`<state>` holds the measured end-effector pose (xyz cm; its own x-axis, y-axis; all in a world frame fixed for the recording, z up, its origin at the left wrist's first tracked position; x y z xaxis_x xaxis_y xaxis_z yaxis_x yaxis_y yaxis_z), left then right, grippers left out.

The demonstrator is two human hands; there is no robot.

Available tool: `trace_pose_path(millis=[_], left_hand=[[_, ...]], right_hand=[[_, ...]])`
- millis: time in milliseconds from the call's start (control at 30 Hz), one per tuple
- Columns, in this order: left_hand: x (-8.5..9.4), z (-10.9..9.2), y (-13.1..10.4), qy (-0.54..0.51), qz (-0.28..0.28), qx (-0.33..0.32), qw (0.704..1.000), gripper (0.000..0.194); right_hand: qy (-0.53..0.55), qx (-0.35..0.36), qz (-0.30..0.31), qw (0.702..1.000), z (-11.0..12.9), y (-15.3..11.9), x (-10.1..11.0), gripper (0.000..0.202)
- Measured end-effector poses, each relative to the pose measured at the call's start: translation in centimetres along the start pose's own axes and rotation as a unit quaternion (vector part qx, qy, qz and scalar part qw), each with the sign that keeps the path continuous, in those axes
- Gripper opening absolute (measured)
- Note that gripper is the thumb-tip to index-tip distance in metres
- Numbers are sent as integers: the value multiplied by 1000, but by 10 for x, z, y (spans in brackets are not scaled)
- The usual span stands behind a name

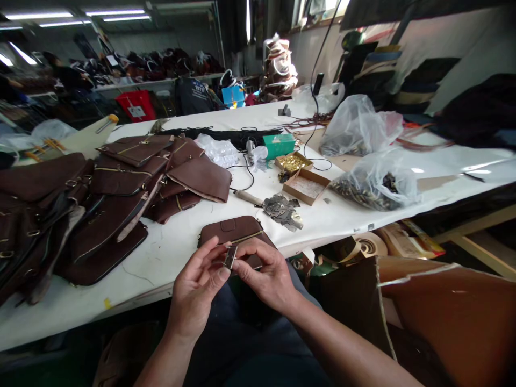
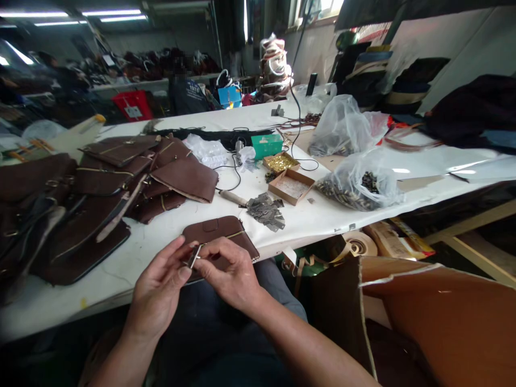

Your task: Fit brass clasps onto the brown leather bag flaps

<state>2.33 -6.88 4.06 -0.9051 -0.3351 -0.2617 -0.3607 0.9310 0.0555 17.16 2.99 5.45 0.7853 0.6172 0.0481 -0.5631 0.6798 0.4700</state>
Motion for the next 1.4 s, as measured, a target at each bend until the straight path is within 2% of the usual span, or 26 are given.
trace_pose_path(millis=[67,200,267,367,500,667,833,967,1133,1300,1400], left_hand=[[4,0,0,5,17,16,1000,58],[13,-7,-1,46,68,32,996,48],[18,-14,2,74,86,34,993,43],[21,-27,9,166,95,21,981,32],[17,-37,19,309,101,-67,943,17],[14,-38,23,397,117,-159,896,11],[15,-40,20,462,172,-235,838,15],[17,-38,16,505,217,-257,795,15],[23,-36,9,562,250,-266,742,17],[28,-43,-2,565,314,-249,721,22],[33,-46,2,575,319,-278,700,22]], right_hand=[[-31,50,6,998,1,1,4,3],[-99,123,37,987,4,5,13,9],[-77,120,59,988,3,7,16,6],[2,52,95,994,-1,7,17,3],[78,-37,119,989,-5,3,16,11],[144,-92,139,976,-4,-1,16,13],[190,-135,139,963,-2,-3,13,18],[194,-171,136,956,-1,-9,9,25],[140,-147,169,964,4,-12,9,23],[111,-80,250,959,11,-9,13,13],[112,-69,272,953,9,-7,15,14]])
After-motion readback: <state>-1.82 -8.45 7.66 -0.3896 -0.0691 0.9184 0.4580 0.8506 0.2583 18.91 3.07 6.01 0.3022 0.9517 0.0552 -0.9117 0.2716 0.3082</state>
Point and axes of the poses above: each hand's wrist, its own y-axis towards the middle knuckle, its own x-axis out of the back of the hand, z = x × y, the point moved 1 cm from there along y, towards the middle knuckle, and after that the axes turned 7 degrees about z, right-handed, at the moved point
